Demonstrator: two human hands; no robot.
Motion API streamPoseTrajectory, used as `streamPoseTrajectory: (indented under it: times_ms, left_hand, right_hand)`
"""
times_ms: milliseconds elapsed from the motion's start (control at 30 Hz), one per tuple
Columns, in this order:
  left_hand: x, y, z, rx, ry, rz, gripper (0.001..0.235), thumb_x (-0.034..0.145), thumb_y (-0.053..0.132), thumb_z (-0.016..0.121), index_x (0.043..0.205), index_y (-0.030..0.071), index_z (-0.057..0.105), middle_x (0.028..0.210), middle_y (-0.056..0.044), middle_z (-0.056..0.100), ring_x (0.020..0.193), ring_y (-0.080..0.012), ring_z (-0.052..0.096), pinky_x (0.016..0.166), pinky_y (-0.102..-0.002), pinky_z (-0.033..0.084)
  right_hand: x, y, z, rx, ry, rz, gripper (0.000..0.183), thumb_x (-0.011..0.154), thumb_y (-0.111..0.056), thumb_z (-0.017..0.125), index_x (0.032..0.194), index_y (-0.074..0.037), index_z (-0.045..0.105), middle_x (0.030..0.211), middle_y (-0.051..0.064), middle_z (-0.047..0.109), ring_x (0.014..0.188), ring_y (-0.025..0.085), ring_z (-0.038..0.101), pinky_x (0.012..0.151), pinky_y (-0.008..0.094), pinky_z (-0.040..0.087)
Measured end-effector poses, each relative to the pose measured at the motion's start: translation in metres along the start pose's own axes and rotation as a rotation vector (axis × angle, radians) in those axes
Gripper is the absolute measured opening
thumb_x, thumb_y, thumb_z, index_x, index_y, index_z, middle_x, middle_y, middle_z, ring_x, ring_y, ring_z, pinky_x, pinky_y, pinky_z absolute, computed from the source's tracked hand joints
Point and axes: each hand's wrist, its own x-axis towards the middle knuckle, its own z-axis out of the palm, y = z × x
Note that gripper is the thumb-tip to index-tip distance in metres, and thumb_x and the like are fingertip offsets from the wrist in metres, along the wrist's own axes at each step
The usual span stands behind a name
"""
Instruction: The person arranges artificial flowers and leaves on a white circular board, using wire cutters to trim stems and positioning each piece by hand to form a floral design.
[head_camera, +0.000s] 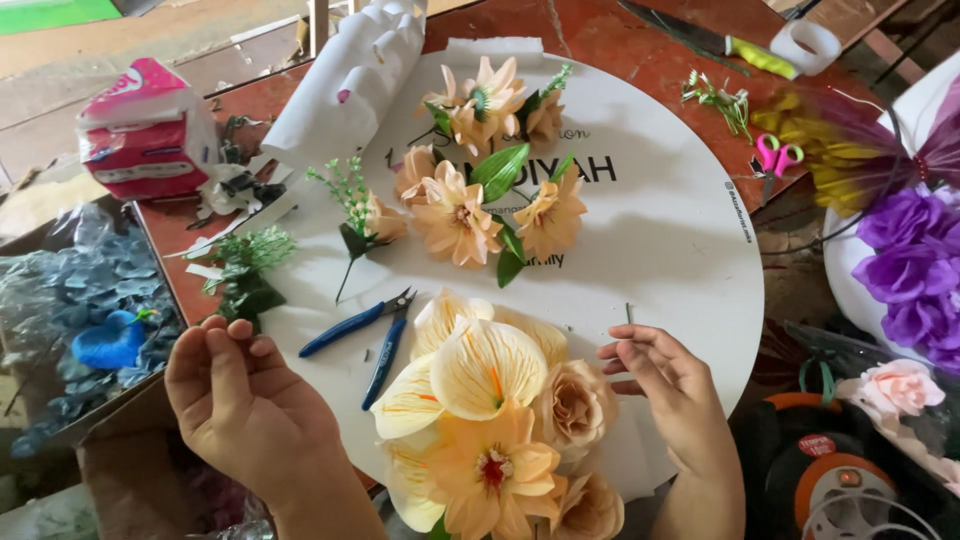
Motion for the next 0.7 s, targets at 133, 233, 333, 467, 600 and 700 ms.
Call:
streamPoseTrajectory:
  times_ms: [133,233,333,467,600,700]
  left_hand:
    - [0.011,0.015,-0.007,-0.115,0.069,-0.003,0.015,0.101,-0.005,0.066,0.112,0.003,0.071,0.104,-0.010,0.072,0.090,-0.0158,0.070,0.076,-0.018,0.058]
    - [0.016,0.024,-0.004,-0.091,0.131,0.060,0.018,0.104,-0.002,0.062,0.119,0.001,0.071,0.105,-0.009,0.070,0.091,-0.0145,0.067,0.075,-0.020,0.057]
    - [0.024,0.030,-0.007,-0.085,0.341,-0.077,0.031,0.102,0.003,0.049,0.126,0.005,0.068,0.107,-0.008,0.073,0.095,-0.0188,0.072,0.077,-0.031,0.060]
    - [0.036,0.029,-0.017,-0.292,0.383,-0.404,0.025,0.093,0.004,0.051,0.114,0.004,0.064,0.111,-0.010,0.064,0.099,-0.0236,0.068,0.080,-0.030,0.055]
    - [0.034,0.032,-0.020,-0.269,0.285,-0.343,0.033,0.089,0.000,0.048,0.112,0.006,0.071,0.103,-0.007,0.069,0.088,-0.0171,0.064,0.073,-0.025,0.048]
    - [0.031,0.028,-0.023,-0.193,0.199,-0.193,0.030,0.098,0.000,0.051,0.119,0.004,0.072,0.108,-0.007,0.071,0.091,-0.0143,0.068,0.076,-0.024,0.053]
  right_hand:
    - [0.004,0.008,-0.002,0.030,0.031,-0.051,0.038,0.094,-0.022,0.063,0.120,0.004,0.070,0.103,0.021,0.076,0.089,0.030,0.073,0.079,0.042,0.063]
    - [0.004,0.010,-0.005,0.048,0.039,-0.077,0.035,0.094,-0.021,0.064,0.118,0.004,0.070,0.101,0.021,0.076,0.088,0.029,0.073,0.077,0.040,0.063]
    - [0.002,0.012,-0.007,0.056,0.038,-0.100,0.034,0.094,-0.021,0.065,0.117,0.004,0.071,0.101,0.021,0.077,0.086,0.028,0.072,0.076,0.039,0.063]
    - [0.003,0.016,-0.008,0.067,0.022,-0.151,0.032,0.095,-0.020,0.064,0.116,0.003,0.070,0.101,0.020,0.076,0.087,0.028,0.073,0.076,0.039,0.062]
    - [-0.001,0.016,-0.004,0.064,0.004,-0.155,0.032,0.094,-0.020,0.065,0.116,0.002,0.070,0.102,0.019,0.076,0.087,0.027,0.073,0.078,0.039,0.064]
    - [-0.001,0.019,-0.005,0.071,-0.020,-0.194,0.032,0.094,-0.022,0.065,0.115,0.002,0.070,0.098,0.017,0.076,0.087,0.025,0.073,0.077,0.038,0.063]
